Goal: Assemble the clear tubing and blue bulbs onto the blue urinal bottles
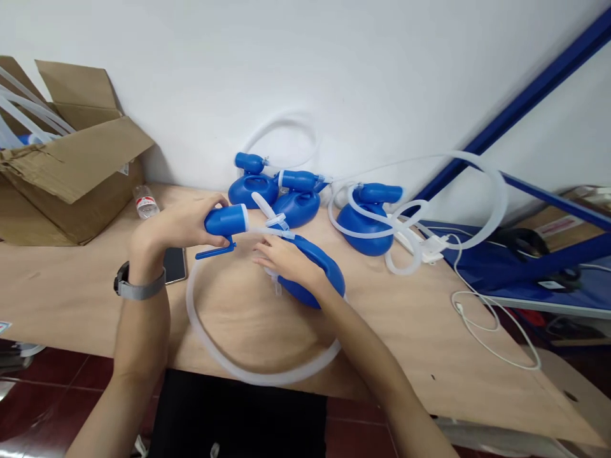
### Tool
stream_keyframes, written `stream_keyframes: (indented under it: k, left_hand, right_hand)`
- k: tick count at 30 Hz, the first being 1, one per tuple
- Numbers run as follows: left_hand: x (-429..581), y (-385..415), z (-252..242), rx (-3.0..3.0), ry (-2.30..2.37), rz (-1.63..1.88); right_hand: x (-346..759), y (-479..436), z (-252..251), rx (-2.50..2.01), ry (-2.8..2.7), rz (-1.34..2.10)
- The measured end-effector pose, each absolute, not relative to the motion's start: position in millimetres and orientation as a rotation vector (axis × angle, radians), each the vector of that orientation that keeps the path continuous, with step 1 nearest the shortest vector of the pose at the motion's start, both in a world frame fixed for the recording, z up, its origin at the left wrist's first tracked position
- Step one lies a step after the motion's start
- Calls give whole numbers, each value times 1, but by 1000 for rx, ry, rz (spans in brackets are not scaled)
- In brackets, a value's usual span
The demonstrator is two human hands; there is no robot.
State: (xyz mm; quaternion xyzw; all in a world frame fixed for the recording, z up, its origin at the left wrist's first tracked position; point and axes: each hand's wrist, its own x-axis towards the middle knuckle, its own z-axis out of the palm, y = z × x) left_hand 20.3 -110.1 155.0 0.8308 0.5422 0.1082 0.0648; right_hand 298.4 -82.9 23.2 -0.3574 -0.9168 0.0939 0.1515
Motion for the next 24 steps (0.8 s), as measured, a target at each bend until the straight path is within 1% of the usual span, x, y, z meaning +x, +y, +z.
stream_keyframes:
  k: [2, 4, 7, 9, 11, 14, 18, 24]
  left_hand:
    - [23, -110, 156, 2506, 1615, 313]
    - [25, -110, 156, 2527, 1578, 321]
    - [30, -109, 154, 2591, 1494, 374]
    - [35, -111, 154, 2619, 1427, 389]
    - [42, -114, 155, 2636, 1373, 401]
    - [56, -121, 156, 2666, 1314, 466]
    - [68, -128, 158, 2686, 1256, 557]
    - [69, -129, 159, 2706, 1142, 513]
  right_hand:
    - [301, -82, 23, -1040, -2618, 189]
    - [304, -86, 30, -1006, -2623, 196]
    - [311, -100, 55, -1010, -2506, 361]
    - [317, -111, 72, -1040, -2275, 496]
    - [322, -118, 85, -960, -2081, 572]
    - [326, -122, 94, -744, -2038, 532]
    - [330, -118, 96, -579, -2082, 422]
    - [339, -108, 94, -332, -2155, 393]
